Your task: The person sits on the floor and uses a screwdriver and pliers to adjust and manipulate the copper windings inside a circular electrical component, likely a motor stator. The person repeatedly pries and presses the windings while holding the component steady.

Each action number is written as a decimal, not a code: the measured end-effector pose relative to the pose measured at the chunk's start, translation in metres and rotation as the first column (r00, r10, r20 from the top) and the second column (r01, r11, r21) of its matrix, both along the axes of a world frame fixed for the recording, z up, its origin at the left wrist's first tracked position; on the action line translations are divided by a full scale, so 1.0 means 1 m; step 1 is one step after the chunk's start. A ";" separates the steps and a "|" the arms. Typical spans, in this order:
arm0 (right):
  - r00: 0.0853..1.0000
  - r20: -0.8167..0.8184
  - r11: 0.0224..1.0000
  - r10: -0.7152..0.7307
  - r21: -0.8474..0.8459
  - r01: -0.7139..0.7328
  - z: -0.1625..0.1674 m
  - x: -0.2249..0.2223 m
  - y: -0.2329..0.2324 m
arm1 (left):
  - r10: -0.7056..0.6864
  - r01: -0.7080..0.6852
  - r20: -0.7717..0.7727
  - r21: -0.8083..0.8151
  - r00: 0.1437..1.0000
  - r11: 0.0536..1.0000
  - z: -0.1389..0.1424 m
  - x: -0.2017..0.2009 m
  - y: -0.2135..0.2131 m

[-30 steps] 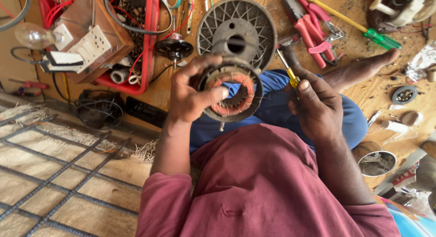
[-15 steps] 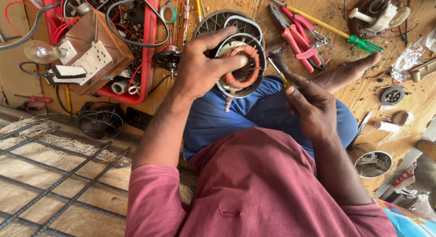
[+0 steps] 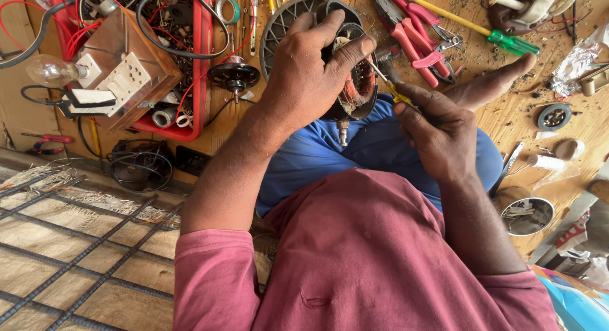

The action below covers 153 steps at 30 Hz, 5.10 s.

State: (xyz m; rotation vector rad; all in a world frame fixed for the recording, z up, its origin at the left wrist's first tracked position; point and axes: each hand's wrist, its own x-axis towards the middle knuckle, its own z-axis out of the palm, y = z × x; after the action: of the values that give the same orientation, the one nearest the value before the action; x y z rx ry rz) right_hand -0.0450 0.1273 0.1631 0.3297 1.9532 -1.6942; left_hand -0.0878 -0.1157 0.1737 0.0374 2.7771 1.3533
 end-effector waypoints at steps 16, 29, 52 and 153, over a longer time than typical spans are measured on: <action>0.974 -0.177 0.984 0.144 0.133 -0.121 -0.001 -0.001 0.006 | 0.009 -0.016 0.076 0.103 0.997 0.995 0.005 0.001 0.008; 0.955 -0.248 0.980 0.162 0.153 -0.126 -0.015 0.001 0.000 | -0.003 0.000 0.057 0.060 0.998 0.998 0.010 0.002 0.006; 0.965 0.187 0.904 -0.182 -0.355 0.239 -0.017 0.025 0.004 | -0.246 0.188 0.112 0.375 0.963 0.908 -0.035 -0.030 -0.058; 0.888 -0.322 0.634 0.328 0.772 0.046 -0.085 -0.081 0.047 | 0.016 -0.024 -0.052 -0.138 0.999 0.990 0.021 0.024 0.000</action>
State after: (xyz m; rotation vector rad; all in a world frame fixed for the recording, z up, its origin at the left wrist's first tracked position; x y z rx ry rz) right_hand -0.1261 0.1740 0.0782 0.0618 2.9035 -0.7567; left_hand -0.0639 -0.1156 0.1942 0.0390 2.9140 1.1754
